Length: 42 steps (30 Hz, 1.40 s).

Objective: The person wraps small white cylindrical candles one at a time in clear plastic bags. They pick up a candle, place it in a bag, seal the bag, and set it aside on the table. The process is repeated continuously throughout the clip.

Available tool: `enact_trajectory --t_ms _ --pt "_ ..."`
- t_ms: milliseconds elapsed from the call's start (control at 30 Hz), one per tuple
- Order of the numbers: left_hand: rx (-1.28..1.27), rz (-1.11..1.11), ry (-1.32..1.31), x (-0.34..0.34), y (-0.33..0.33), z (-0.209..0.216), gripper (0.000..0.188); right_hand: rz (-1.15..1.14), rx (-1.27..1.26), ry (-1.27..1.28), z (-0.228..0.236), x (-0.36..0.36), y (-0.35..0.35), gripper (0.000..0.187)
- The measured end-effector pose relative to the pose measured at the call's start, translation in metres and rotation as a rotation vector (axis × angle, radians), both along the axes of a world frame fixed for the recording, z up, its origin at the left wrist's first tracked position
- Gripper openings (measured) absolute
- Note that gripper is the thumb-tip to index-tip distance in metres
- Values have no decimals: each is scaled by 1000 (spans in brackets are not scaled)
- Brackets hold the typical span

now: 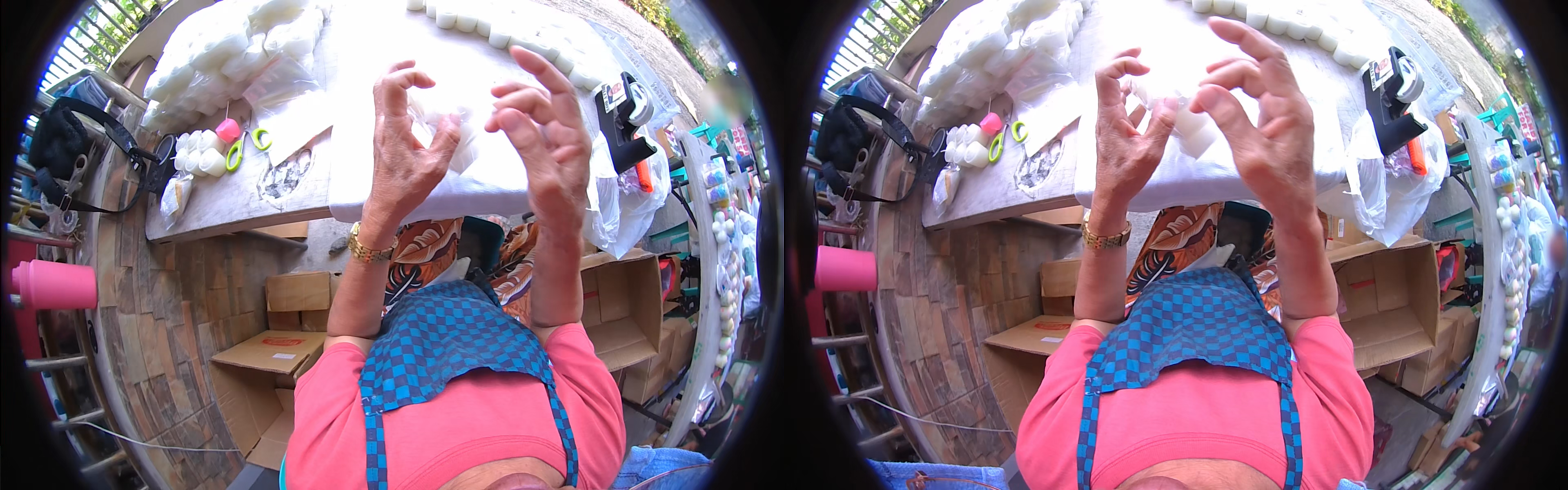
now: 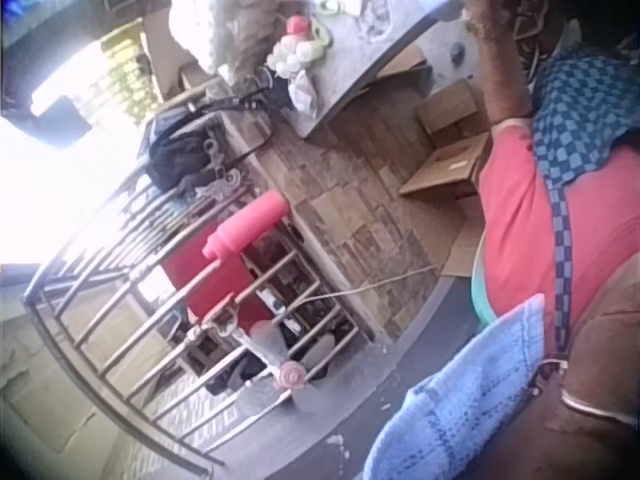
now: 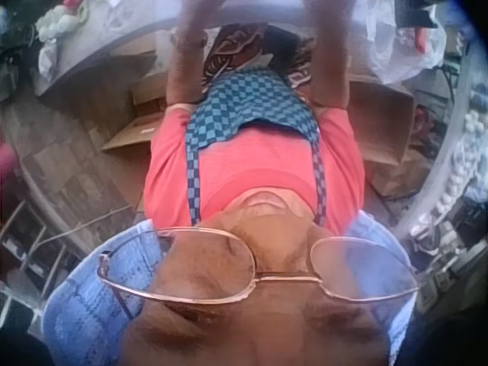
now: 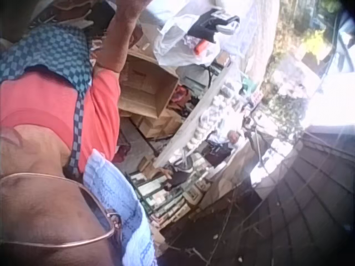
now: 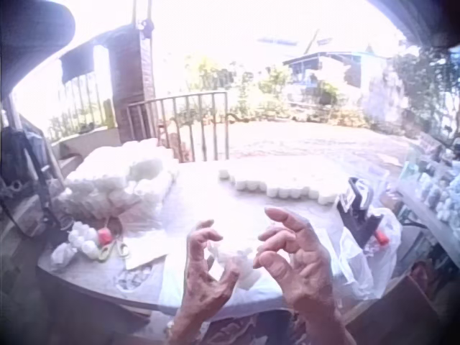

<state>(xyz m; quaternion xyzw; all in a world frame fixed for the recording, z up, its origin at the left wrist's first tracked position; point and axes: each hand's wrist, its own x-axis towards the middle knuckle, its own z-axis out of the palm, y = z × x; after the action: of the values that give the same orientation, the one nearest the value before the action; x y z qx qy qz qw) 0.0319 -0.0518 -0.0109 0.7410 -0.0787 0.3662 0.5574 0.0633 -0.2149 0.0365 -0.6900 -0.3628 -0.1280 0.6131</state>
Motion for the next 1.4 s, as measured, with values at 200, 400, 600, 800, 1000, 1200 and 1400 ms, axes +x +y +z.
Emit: enact_trajectory --t_ms 200,400,600,800,1000,1200,1400 --pt "43 24 -54 1 -2 -7 41 -54 12 89 -19 2 23 44" --pt "154 81 -64 2 -3 -12 40 -91 20 119 -30 3 23 41" --pt "281 138 -49 -1 0 -8 44 -82 47 191 -29 0 26 42" --pt "255 132 -128 5 -5 -13 45 -186 -27 211 -20 -2 30 45" --pt "248 133 -119 2 -8 -11 41 -223 -68 219 -16 -3 32 39" --pt "294 159 -84 -1 -6 -8 26 -190 15 199 -25 -6 31 34" --pt "274 164 -49 0 -3 -10 25 -163 6 230 -30 -9 28 32"
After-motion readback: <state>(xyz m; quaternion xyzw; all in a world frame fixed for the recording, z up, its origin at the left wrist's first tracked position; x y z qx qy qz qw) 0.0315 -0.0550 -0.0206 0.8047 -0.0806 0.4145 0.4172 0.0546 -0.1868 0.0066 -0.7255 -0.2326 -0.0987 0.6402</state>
